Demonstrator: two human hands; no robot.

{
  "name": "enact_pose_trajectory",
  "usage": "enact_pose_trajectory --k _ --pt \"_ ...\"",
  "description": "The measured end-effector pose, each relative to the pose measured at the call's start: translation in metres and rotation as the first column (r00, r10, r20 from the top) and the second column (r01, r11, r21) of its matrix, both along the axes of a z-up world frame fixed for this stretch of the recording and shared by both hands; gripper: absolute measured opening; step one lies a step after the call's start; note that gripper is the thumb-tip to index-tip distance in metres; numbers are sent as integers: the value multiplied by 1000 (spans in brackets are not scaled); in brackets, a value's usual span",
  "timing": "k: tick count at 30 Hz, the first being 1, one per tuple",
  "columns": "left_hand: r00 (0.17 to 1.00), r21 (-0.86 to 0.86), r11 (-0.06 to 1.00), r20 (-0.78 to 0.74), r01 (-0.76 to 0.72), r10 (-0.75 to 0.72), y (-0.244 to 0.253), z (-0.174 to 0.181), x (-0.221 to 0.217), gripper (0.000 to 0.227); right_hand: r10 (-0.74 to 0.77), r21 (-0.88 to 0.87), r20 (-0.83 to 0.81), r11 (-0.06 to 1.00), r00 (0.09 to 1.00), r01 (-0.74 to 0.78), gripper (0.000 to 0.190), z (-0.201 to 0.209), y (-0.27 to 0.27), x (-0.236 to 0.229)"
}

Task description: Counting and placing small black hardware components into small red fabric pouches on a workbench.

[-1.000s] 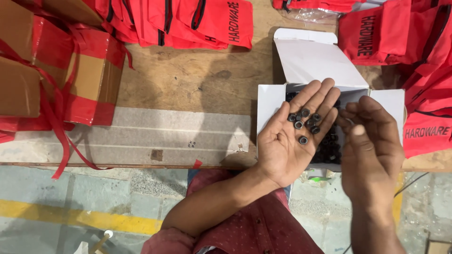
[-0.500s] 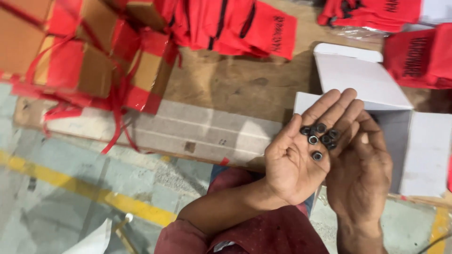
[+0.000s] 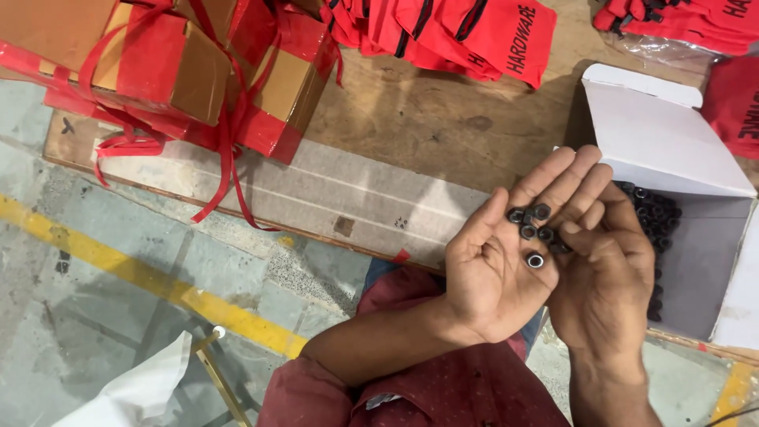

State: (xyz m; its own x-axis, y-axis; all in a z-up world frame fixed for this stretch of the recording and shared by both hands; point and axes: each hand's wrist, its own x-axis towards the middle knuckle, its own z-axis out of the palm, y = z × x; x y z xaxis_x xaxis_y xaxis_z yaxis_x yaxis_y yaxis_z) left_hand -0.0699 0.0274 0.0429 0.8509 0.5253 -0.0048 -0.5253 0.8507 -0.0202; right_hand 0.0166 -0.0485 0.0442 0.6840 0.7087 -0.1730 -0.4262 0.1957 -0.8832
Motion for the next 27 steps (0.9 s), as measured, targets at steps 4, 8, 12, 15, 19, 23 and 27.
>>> enact_pose_trajectory --k 4,8,12,15,19,23,27 --pt "1000 -8 1000 25 1 -1 5 -1 -2 60 0 0 -20 1000 1000 0 52 2 4 -4" --pt "999 47 999 -31 11 -9 9 0 -6 61 1 143 -153 989 988 21 31 -32 -13 3" --pt "998 45 998 30 -49 48 6 -4 -6 59 -76 74 -191 993 979 91 38 6 17 -13" --pt "982 286 940 6 -184 191 2 -11 0 59 -91 176 -220 976 971 131 27 -38 -2 -6" --pt "875 759 598 -80 -257 478 2 -11 -2 51 -67 146 -231 984 971 103 36 -21 20 -16" --pt "698 976 216 -156 2 699 11 6 -4 54 -3 66 -393 997 919 31 43 -19 27 -12" --pt "691 942 332 -275 53 668 15 8 4 54 -3 58 -425 998 905 30 40 -54 14 1"
